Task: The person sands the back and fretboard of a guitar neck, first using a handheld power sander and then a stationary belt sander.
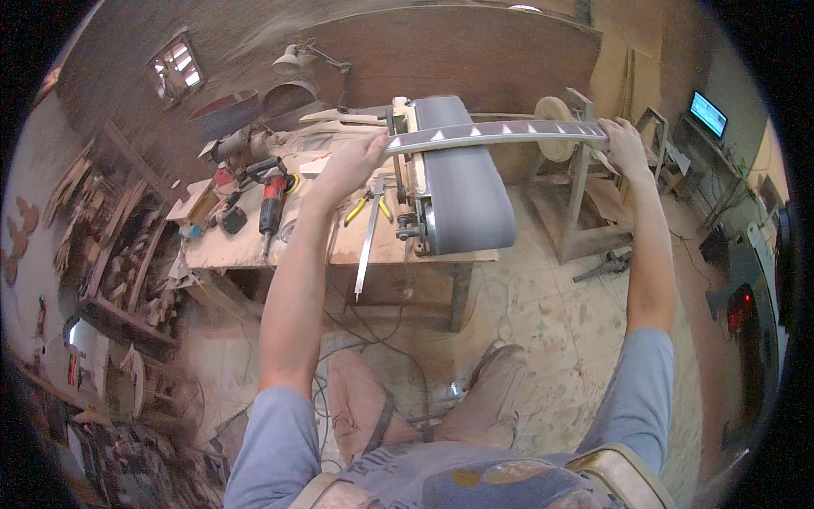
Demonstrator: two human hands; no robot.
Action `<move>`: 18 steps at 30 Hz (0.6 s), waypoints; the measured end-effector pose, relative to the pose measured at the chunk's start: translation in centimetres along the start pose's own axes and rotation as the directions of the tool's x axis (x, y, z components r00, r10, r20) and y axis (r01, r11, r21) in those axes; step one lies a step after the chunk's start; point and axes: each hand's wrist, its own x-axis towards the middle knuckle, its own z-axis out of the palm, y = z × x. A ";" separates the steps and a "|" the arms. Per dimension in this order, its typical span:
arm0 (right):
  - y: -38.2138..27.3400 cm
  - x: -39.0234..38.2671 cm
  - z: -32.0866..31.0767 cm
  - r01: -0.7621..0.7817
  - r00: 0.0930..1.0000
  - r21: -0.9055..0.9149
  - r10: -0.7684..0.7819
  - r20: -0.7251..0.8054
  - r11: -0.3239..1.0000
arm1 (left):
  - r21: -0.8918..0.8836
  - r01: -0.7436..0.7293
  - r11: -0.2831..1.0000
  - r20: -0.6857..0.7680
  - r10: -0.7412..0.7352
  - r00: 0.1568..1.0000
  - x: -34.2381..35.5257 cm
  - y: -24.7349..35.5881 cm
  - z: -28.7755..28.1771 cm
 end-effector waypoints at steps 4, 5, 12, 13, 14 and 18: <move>-0.4 0.0 1.3 0.040 0.992 -0.043 -0.045 -0.117 0.998 | 0.054 -0.008 0.998 -0.006 0.008 1.000 -0.5 -0.6 -1.5; -1.1 0.3 1.2 0.070 0.983 -0.052 -0.077 -0.166 0.996 | 0.060 -0.022 0.998 -0.019 0.024 1.000 -0.7 -1.5 -1.9; -5.3 1.3 0.3 0.041 0.996 0.084 -0.034 -0.076 0.996 | -0.021 -0.038 0.999 -0.044 0.037 0.998 -2.4 -4.5 -4.0; -5.8 1.5 0.4 0.049 0.995 0.088 -0.041 -0.091 0.995 | -0.050 -0.059 0.997 -0.060 0.056 0.997 -2.6 -5.0 -4.3; -6.4 1.6 0.2 0.059 0.993 0.094 -0.049 -0.106 0.994 | 0.017 0.031 0.999 -0.033 -0.030 0.999 -2.8 -5.2 -5.1; -8.7 2.0 -0.6 0.092 0.990 0.161 -0.073 -0.123 0.983 | -0.022 0.030 0.999 -0.028 -0.031 0.999 -4.1 -6.3 -6.9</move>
